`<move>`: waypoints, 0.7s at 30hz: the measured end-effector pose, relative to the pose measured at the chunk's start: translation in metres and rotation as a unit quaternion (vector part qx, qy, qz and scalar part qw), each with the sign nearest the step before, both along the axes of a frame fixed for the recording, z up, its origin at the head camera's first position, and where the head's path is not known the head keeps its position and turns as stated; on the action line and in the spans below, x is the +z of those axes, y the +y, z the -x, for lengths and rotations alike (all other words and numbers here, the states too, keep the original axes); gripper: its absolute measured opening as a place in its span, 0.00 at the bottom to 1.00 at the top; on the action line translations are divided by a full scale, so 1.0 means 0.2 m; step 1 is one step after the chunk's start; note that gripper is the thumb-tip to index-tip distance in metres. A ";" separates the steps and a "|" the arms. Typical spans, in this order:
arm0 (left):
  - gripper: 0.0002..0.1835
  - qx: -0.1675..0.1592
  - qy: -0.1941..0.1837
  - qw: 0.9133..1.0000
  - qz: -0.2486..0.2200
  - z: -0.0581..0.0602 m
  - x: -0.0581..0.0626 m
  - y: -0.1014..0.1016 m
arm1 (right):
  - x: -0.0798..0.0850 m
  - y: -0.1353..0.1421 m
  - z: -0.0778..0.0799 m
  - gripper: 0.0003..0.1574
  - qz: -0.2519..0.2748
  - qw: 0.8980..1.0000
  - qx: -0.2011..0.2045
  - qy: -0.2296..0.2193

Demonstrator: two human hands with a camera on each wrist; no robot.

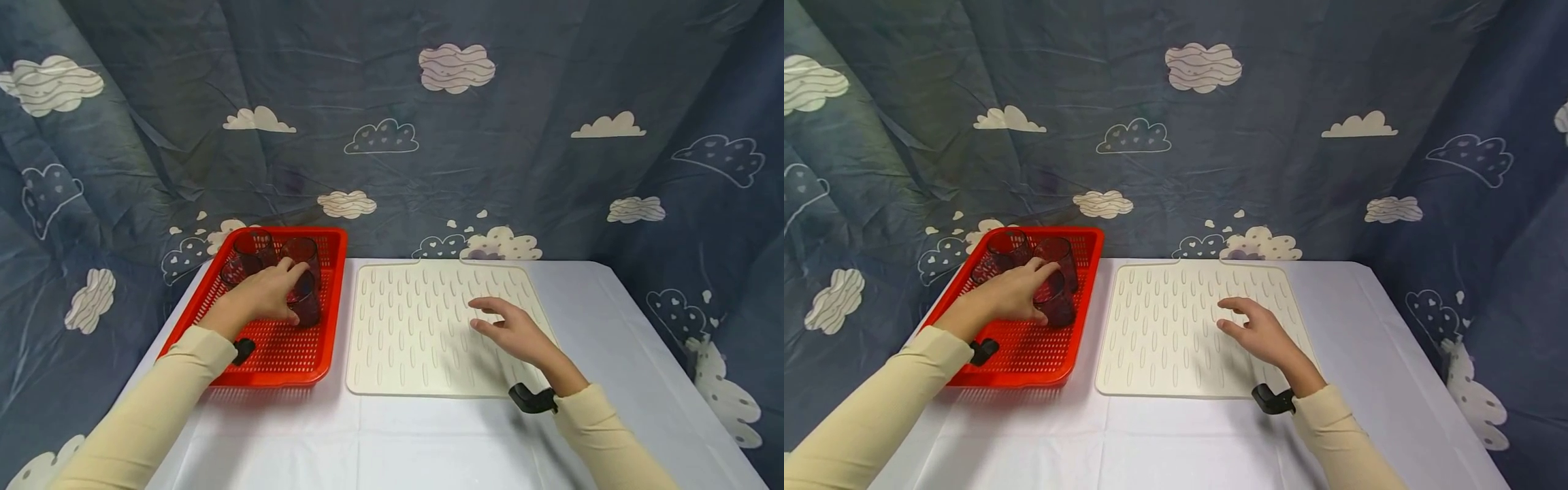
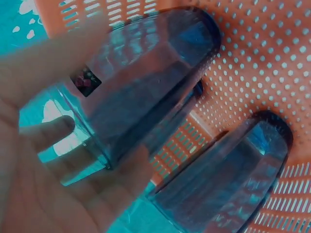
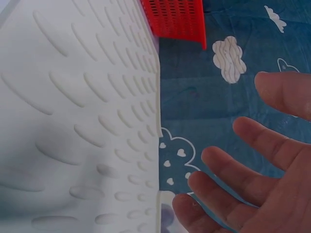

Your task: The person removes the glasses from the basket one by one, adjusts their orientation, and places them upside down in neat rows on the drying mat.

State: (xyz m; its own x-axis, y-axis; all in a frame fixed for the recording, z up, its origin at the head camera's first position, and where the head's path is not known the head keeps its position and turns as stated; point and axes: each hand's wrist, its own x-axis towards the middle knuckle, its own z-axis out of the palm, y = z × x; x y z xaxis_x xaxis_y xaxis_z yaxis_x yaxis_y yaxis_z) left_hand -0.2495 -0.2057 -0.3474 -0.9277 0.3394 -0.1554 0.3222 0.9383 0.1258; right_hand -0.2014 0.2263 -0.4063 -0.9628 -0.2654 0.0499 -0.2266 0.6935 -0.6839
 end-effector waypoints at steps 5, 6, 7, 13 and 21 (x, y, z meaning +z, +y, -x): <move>0.49 -0.027 0.015 0.999 0.019 -0.01 0.01 0.01 | -0.01 0.00 0.00 0.28 0.001 1.000 0.001 -0.004; 0.49 -0.030 0.019 0.999 0.023 -0.01 0.01 0.01 | -0.01 0.00 0.00 0.28 0.002 1.000 0.001 -0.005; 0.48 -0.033 0.023 0.999 0.027 -0.01 0.01 0.01 | -0.01 0.00 0.00 0.28 0.001 1.000 0.001 -0.006; 0.47 -0.030 0.034 0.998 0.048 -0.02 0.01 0.01 | -0.02 0.00 0.00 0.28 0.001 1.000 0.003 -0.009; 0.45 -0.011 0.032 0.999 0.017 -0.03 0.04 -0.04 | -0.01 0.02 -0.01 0.28 -0.003 1.000 0.015 -0.012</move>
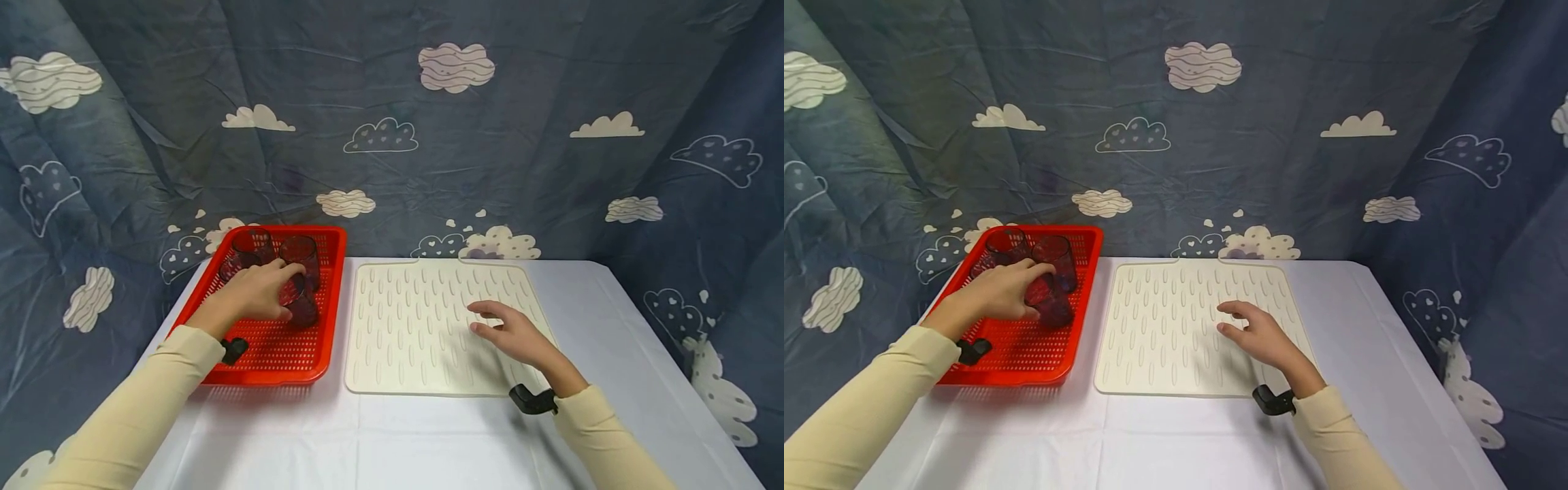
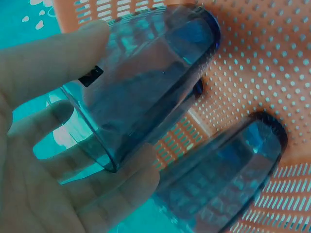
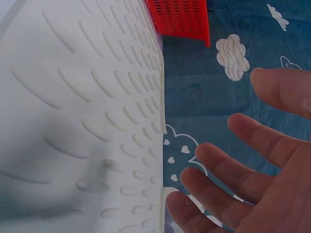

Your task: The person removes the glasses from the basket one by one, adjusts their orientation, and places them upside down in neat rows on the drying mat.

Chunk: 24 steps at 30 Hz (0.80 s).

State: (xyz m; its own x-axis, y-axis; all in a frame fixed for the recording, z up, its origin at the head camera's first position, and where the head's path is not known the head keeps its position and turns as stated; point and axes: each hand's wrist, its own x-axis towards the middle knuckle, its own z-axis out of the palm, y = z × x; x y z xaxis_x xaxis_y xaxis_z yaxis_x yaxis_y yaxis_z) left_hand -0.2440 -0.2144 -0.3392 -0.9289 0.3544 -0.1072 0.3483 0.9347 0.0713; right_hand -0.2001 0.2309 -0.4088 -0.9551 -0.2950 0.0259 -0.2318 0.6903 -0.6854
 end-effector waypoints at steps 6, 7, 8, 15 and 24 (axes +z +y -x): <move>0.44 -0.002 0.027 1.000 -0.002 -0.02 0.08 -0.05 | 0.02 -0.02 0.01 0.29 -0.004 1.000 0.001 -0.003; 0.44 -0.003 0.030 1.000 -0.007 -0.02 0.09 -0.06 | 0.02 -0.03 0.01 0.30 -0.005 1.000 0.002 -0.005; 0.44 -0.003 0.031 0.999 -0.013 -0.02 0.11 -0.07 | 0.03 -0.03 0.01 0.30 -0.005 1.000 0.002 -0.006; 0.43 -0.001 0.039 0.997 -0.067 -0.03 0.17 -0.11 | 0.03 -0.04 0.00 0.30 -0.005 1.000 0.001 -0.013; 0.42 0.015 0.072 0.987 -0.140 -0.06 0.29 -0.14 | 0.04 -0.04 0.00 0.29 0.003 1.000 0.004 -0.004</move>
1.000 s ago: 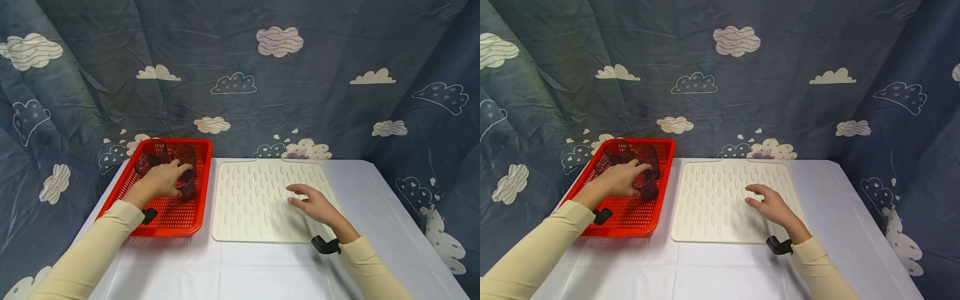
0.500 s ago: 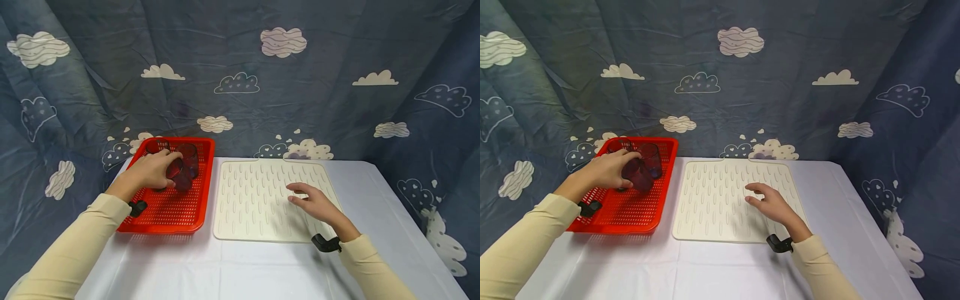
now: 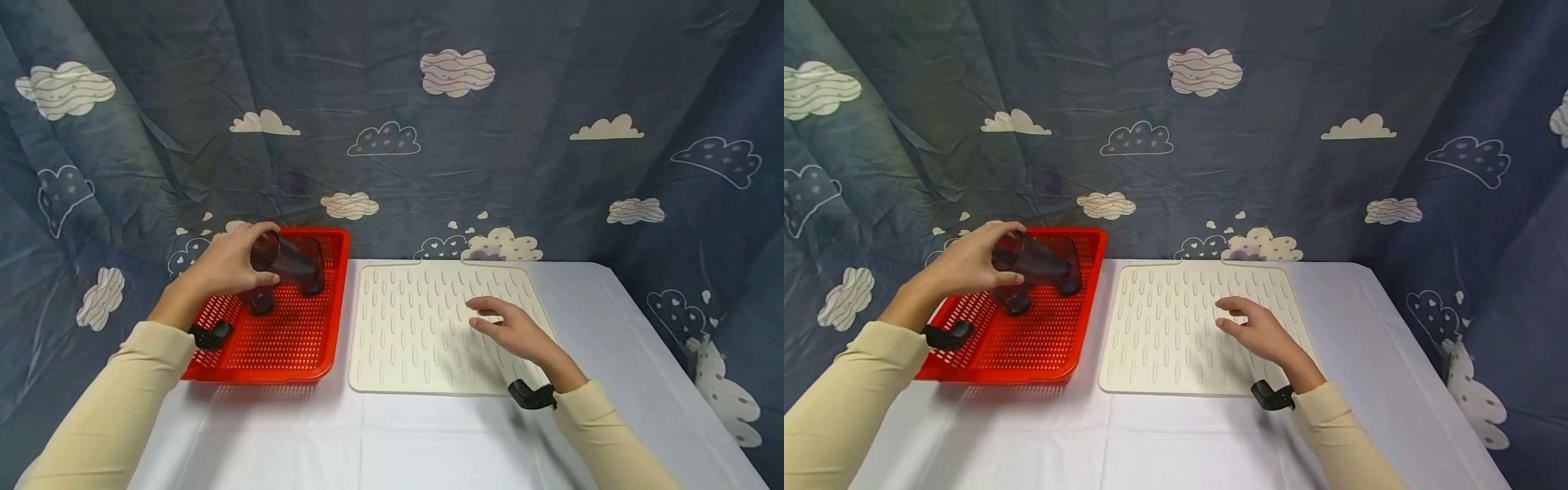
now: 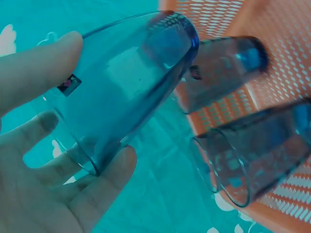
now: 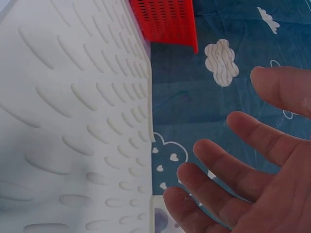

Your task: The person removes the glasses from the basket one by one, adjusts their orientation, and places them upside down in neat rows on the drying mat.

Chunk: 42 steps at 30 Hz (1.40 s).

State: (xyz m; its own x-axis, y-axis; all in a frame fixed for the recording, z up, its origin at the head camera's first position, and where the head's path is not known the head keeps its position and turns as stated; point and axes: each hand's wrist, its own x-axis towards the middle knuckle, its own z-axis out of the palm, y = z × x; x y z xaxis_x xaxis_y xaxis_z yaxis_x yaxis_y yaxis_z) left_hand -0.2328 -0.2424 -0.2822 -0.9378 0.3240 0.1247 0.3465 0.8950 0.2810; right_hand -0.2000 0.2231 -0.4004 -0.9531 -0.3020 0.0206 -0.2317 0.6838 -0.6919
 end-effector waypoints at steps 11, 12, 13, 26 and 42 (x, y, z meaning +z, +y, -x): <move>0.44 0.023 0.013 0.988 -0.153 -0.02 0.00 0.05 | 0.01 0.00 0.00 0.29 0.008 1.000 0.005 -0.005; 0.44 0.017 0.013 0.985 -0.168 -0.01 -0.01 0.06 | 0.02 0.00 0.00 0.29 0.008 1.000 0.006 -0.006; 0.44 0.011 0.012 0.983 -0.182 -0.01 -0.02 0.07 | 0.02 0.00 0.00 0.29 0.009 1.000 0.007 -0.006; 0.46 0.025 -0.011 0.952 -0.304 -0.04 -0.12 0.25 | 0.01 -0.01 0.01 0.29 0.020 1.000 0.014 -0.005; 0.42 -0.008 -0.083 0.908 -0.410 -0.07 -0.26 0.59 | 0.00 -0.03 0.02 0.43 0.081 0.996 -0.004 -0.038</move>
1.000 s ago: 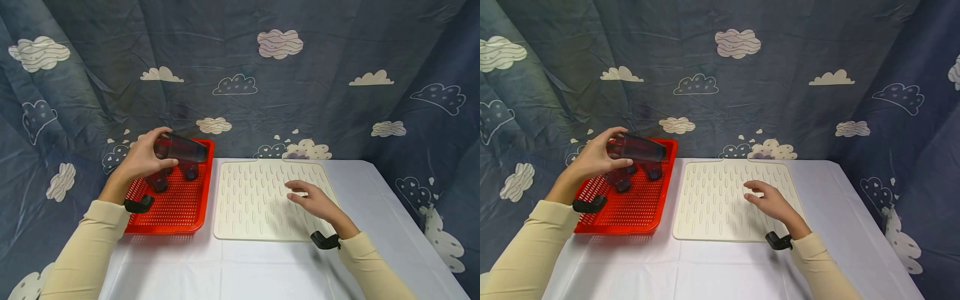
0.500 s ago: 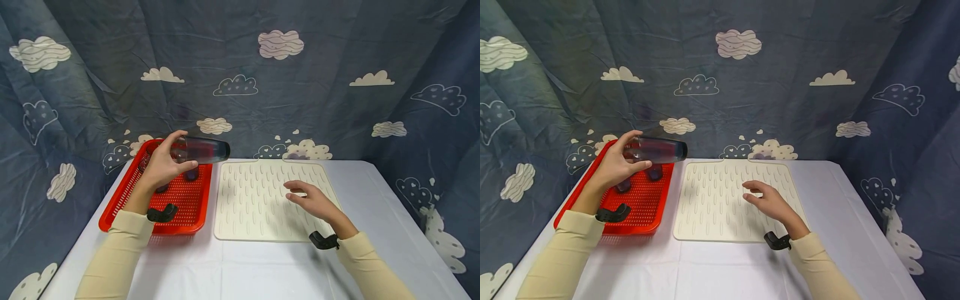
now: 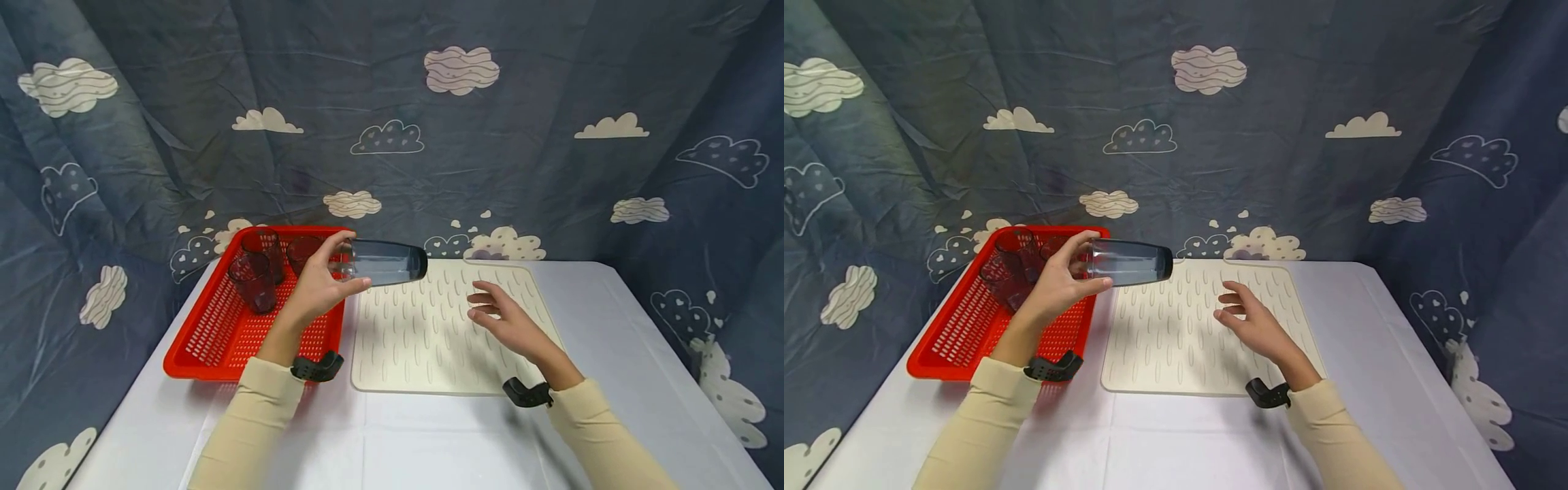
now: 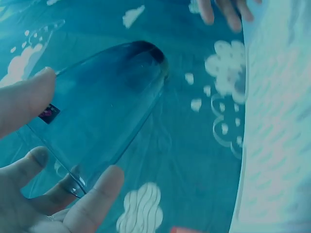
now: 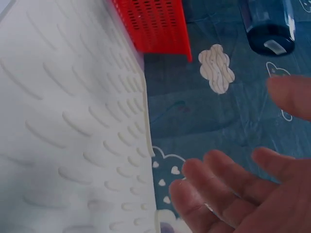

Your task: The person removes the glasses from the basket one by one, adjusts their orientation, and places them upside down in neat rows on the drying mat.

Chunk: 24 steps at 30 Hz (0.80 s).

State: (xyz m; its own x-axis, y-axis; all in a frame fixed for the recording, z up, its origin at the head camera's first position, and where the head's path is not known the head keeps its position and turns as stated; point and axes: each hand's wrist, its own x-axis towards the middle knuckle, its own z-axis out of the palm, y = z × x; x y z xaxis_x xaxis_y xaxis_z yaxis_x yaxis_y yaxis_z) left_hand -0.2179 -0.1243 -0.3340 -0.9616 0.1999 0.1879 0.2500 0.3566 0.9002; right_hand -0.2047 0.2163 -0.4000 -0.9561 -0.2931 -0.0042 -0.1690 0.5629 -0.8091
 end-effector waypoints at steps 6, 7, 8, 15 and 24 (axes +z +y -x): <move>0.43 -0.029 -0.019 0.999 -0.035 -0.03 -0.07 0.15 | 0.01 0.01 0.01 0.41 0.106 0.994 0.004 -0.040; 0.43 -0.033 -0.022 0.998 -0.043 -0.04 -0.09 0.17 | 0.02 0.01 0.01 0.41 0.126 0.991 0.013 -0.045; 0.43 -0.037 -0.027 0.998 -0.053 -0.05 -0.10 0.19 | 0.02 0.01 0.01 0.40 0.147 0.988 0.023 -0.052; 0.42 -0.055 -0.034 0.993 -0.096 -0.07 -0.22 0.30 | 0.04 0.01 -0.01 0.38 0.258 0.959 0.094 -0.072; 0.41 -0.093 -0.056 0.983 -0.149 -0.08 -0.31 0.38 | 0.00 -0.03 -0.03 0.37 0.288 0.952 0.087 -0.058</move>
State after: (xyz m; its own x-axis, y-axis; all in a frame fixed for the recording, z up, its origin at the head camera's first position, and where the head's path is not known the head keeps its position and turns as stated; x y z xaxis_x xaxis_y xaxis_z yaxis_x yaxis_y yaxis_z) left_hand -0.2029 -0.0478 -0.3952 -0.9317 0.3261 0.1598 0.1793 0.0303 0.9833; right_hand -0.1991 0.2108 -0.3991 -0.8961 -0.4319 0.1028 -0.1103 -0.0076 -0.9939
